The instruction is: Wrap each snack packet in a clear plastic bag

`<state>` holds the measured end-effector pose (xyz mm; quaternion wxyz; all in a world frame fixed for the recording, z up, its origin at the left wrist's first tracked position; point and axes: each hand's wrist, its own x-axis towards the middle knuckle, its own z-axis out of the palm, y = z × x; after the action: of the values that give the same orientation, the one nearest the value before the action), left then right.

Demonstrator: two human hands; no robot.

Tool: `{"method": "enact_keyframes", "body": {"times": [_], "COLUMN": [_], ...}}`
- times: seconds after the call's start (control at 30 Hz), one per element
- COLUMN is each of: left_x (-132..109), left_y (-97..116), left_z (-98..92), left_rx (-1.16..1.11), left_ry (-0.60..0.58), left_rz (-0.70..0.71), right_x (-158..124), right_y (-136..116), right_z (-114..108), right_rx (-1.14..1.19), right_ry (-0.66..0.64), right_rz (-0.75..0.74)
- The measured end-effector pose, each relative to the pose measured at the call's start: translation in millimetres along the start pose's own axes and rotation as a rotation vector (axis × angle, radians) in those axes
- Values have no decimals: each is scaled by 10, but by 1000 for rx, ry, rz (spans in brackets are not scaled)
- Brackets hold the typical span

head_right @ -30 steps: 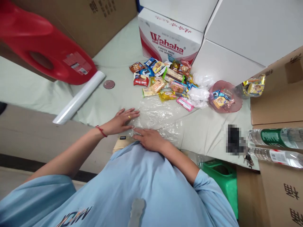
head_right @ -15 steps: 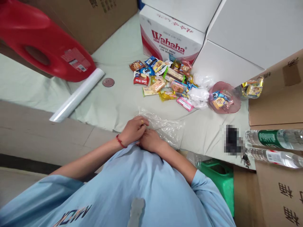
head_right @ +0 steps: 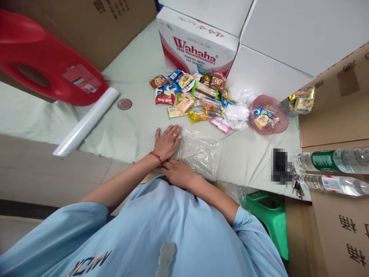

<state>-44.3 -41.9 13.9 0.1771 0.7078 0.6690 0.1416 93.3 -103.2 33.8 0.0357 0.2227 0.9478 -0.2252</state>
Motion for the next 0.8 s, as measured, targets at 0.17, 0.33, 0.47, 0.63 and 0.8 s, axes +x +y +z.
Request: {"method": "enact_keyframes", "body": {"times": [0.17,0.33,0.47,0.63,0.8], "left_x": [-6,-44,-31,8,-8], "left_y": [-93,-249,-249,-200,-145], "left_z": [41,13,13,23,17], "left_rx": [-74,-143,-152,-132,-80], "left_ry": [170,347,145,154,117], "left_rz": [-9,60,166,134,163], "right_x": [-14,15,-70,-251,-225], "right_y": [38,65,100,397,989], "right_z": [22,13,-173,-586,-703], "right_rx": [12,46,242,257,-93], "right_ry": [-18,-42,-51,169,409], "right_rz": [-11,-6,-45,103,474]}}
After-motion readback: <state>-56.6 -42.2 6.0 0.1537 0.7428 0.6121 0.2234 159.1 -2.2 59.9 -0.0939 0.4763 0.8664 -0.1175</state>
